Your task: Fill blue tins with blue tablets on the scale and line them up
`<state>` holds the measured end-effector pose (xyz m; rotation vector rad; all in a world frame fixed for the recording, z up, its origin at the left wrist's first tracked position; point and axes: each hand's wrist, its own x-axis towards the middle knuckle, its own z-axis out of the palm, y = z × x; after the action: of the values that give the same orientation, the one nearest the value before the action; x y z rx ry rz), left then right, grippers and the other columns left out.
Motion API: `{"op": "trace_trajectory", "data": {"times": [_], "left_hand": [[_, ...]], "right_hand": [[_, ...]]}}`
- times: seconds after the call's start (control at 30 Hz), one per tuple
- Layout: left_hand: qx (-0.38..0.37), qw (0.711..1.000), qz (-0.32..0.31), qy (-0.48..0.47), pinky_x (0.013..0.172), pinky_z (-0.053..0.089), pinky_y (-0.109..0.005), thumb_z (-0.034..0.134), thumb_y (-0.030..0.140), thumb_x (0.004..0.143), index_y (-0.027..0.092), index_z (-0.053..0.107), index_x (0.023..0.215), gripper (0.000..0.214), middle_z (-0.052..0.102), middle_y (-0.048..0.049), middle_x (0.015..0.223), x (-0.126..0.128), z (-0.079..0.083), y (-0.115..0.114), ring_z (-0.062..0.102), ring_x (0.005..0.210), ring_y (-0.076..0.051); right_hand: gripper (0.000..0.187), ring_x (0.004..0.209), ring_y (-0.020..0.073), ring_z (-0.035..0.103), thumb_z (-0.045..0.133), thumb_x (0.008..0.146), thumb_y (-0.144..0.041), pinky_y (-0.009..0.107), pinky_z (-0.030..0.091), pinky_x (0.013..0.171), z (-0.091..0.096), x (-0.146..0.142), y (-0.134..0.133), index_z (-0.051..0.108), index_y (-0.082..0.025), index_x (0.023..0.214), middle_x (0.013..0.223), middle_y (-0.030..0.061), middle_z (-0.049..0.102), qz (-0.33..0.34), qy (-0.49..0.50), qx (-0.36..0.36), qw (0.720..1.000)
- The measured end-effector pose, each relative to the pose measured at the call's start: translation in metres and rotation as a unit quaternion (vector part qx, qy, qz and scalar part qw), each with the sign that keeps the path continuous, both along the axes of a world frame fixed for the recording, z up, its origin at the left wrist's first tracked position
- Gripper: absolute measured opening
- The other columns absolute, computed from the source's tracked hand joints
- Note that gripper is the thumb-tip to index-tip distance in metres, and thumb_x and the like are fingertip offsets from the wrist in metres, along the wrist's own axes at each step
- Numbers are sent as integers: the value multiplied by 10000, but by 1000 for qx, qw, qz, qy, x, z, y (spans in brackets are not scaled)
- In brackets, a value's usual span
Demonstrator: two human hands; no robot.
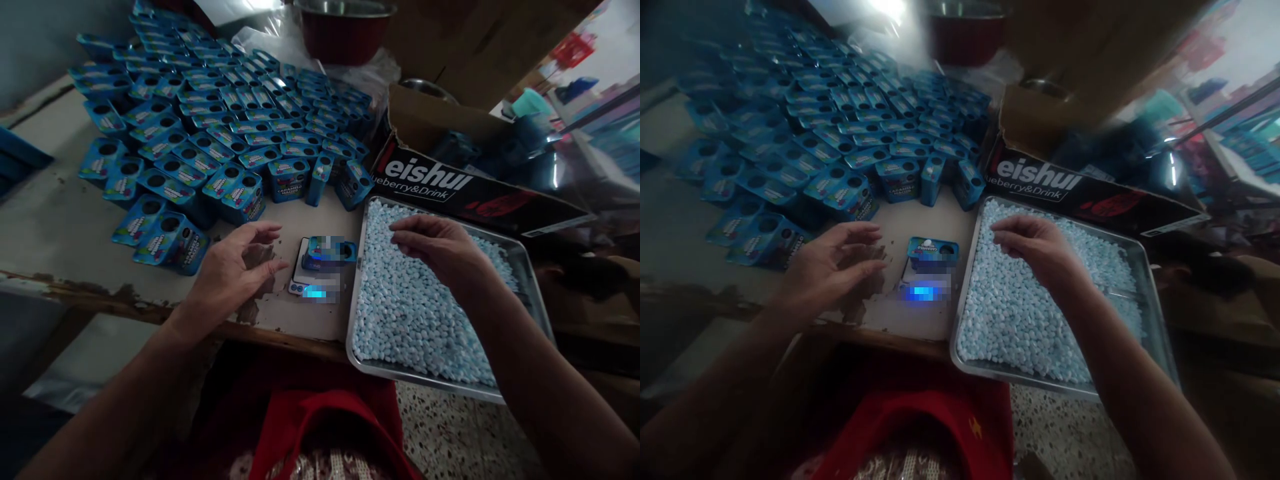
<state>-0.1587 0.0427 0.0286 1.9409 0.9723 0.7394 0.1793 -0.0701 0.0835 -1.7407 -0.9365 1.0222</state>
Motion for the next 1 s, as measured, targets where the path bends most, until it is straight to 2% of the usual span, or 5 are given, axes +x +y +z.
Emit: {"op": "trace_trajectory", "data": {"times": [0.13,0.33,0.5,0.67,1.0], "left_hand": [[107,994,-1,8,1015,609,-418,811,355,919,265,750,1183,286,775,-31,1180,14,15,2,738,1085,-255],[251,963,-19,101,1081,551,-487,824,324,918,224,748,952,130,769,-53,1087,59,39,-11,704,1094,-284],[280,942,16,183,1127,509,-546,878,329,874,211,770,933,171,752,-81,1095,75,34,-20,671,1083,-312],[277,941,26,191,1107,508,-471,799,264,930,203,763,917,72,753,-60,1052,78,28,-19,670,1028,-260],[290,948,-40,126,1016,525,-427,827,313,925,214,790,944,107,742,-66,1094,89,28,-19,660,1094,-269]], "right_hand": [[360,685,109,604,961,688,-346,237,492,624,-28,24,-27,813,-206,985,861,23,749,-80,89,-52,991],[262,730,137,601,896,760,-327,269,487,662,-31,21,-54,819,-181,962,917,56,762,17,45,-52,997],[257,747,132,614,855,854,-365,256,498,667,-28,19,-60,816,-213,1057,991,61,766,39,125,-51,990],[252,769,144,629,872,847,-381,263,525,695,-30,16,-56,810,-211,1023,969,65,758,75,173,-63,980],[233,693,123,586,858,867,-379,250,469,617,-30,12,-57,799,-205,1011,921,53,762,90,179,-43,979]]}}
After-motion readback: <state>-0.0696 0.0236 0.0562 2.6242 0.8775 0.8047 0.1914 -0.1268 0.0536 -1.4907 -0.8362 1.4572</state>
